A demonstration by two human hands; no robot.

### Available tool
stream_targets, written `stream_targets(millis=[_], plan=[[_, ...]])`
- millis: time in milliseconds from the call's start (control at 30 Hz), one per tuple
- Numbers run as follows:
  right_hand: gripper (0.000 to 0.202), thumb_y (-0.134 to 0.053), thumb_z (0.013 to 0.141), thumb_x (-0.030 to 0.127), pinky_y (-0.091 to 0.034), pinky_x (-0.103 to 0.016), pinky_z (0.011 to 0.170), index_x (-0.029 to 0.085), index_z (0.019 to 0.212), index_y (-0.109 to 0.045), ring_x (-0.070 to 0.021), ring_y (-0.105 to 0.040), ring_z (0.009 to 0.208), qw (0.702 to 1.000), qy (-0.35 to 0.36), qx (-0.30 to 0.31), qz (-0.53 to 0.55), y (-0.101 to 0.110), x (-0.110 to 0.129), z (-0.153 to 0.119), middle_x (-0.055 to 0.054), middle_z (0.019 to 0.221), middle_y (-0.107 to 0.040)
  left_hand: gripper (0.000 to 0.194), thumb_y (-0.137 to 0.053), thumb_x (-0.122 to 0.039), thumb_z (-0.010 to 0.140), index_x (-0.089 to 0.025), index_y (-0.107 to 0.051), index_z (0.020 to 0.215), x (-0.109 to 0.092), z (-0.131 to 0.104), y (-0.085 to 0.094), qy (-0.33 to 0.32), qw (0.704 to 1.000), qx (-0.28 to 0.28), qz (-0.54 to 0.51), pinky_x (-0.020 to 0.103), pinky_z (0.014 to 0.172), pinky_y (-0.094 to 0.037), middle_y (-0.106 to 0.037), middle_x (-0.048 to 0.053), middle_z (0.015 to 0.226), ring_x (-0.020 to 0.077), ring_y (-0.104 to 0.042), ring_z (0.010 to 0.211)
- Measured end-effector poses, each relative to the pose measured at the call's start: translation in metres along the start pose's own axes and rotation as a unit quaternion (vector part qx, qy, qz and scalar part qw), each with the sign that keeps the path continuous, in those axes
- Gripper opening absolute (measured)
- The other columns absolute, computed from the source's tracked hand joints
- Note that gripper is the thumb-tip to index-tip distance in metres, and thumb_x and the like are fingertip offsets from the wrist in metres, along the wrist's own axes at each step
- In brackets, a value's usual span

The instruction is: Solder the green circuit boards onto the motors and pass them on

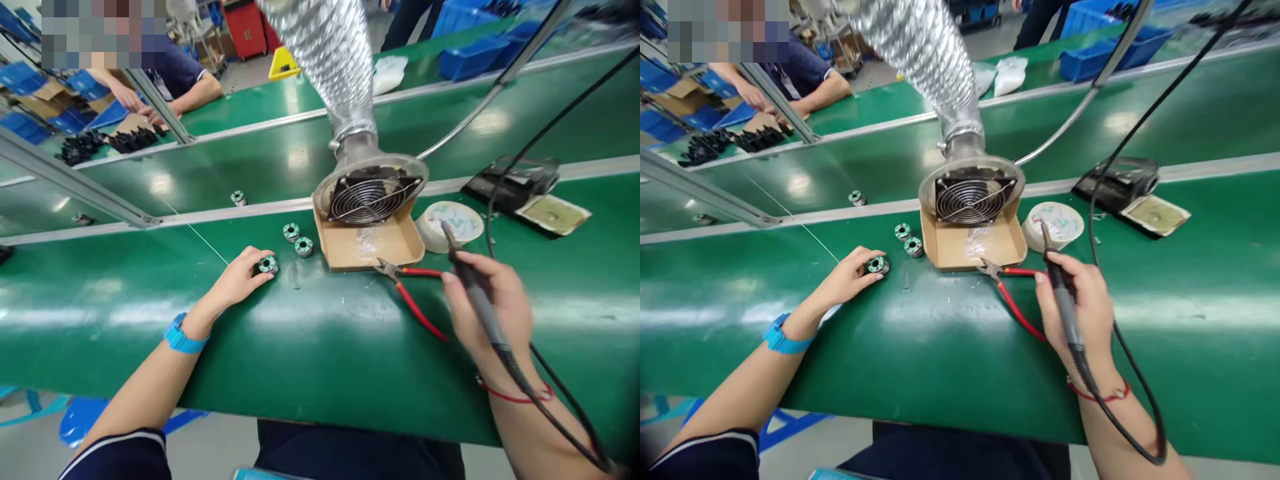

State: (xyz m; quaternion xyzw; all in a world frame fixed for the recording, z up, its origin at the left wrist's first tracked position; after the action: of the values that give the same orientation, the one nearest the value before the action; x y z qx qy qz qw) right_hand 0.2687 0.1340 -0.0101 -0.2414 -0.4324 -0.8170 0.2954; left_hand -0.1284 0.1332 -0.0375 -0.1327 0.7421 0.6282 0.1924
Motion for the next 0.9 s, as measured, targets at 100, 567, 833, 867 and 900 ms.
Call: stream_targets(millis=[100, 567, 833, 867, 900], plan=[[0.038, -0.068, 0.086, 0.040, -0.059, -0.043, 0.084, 0.025, 0.121, -0.068, -0.0208, -0.071, 0.085, 0.997, -0.016, 0.005, 0.073, 0.004, 0.018, -0.015, -0.007, 0.107, -0.073, 0.033, -0.071, -0.027, 0.087, -0.019, -0.064, 0.118, -0.041, -0.017, -0.018, -0.087, 0.992, 0.014, -0.088, 0.031, 0.087, -0.049, -0.063, 0.007, 0.113, 0.0193, -0.060, 0.102], [0.051, -0.066, 0.087, 0.019, -0.060, -0.030, 0.085, 0.026, 0.134, -0.047, -0.0115, -0.068, 0.081, 0.925, -0.015, 0.281, 0.257, -0.033, 0.101, -0.028, 0.003, 0.087, -0.066, 0.036, -0.076, -0.045, 0.083, -0.019, -0.067, 0.105, -0.170, -0.035, -0.053, -0.186, 0.931, 0.069, -0.306, 0.022, 0.060, -0.038, -0.053, -0.003, 0.079, 0.0092, -0.044, 0.065], [0.048, -0.061, 0.090, 0.025, -0.054, -0.030, 0.089, 0.028, 0.136, -0.046, -0.0130, -0.066, 0.088, 0.913, 0.004, 0.349, 0.211, -0.041, 0.105, -0.032, 0.002, 0.094, -0.067, 0.046, -0.067, -0.053, 0.088, -0.016, -0.068, 0.115, -0.175, -0.042, -0.054, -0.246, 0.933, 0.050, -0.256, 0.023, 0.059, -0.040, -0.056, 0.000, 0.082, 0.0103, -0.048, 0.067], [0.045, -0.060, 0.090, 0.024, -0.054, -0.031, 0.089, 0.028, 0.133, -0.048, -0.0131, -0.066, 0.085, 0.915, 0.014, 0.349, 0.202, -0.041, 0.107, -0.032, 0.002, 0.093, -0.067, 0.047, -0.067, -0.053, 0.088, -0.015, -0.068, 0.115, -0.175, -0.042, -0.053, -0.252, 0.933, 0.044, -0.253, 0.023, 0.059, -0.040, -0.057, 0.001, 0.082, 0.0105, -0.048, 0.068], [0.041, -0.059, 0.090, 0.023, -0.053, -0.033, 0.089, 0.027, 0.130, -0.050, -0.0136, -0.066, 0.082, 0.919, 0.024, 0.344, 0.190, -0.041, 0.108, -0.030, 0.002, 0.091, -0.067, 0.048, -0.068, -0.053, 0.087, -0.013, -0.068, 0.114, -0.175, -0.042, -0.053, -0.256, 0.934, 0.039, -0.247, 0.023, 0.059, -0.040, -0.057, 0.001, 0.082, 0.0106, -0.048, 0.068]])
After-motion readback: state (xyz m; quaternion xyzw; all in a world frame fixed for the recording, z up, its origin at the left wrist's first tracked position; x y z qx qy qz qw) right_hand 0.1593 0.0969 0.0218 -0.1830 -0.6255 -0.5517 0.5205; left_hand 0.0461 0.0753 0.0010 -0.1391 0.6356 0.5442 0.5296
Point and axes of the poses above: each hand's wrist, its own z-axis towards the middle knuckle, its own y-axis out of the back of the hand, x = y × z, the point moved 9 cm from there along z, towards the middle knuckle
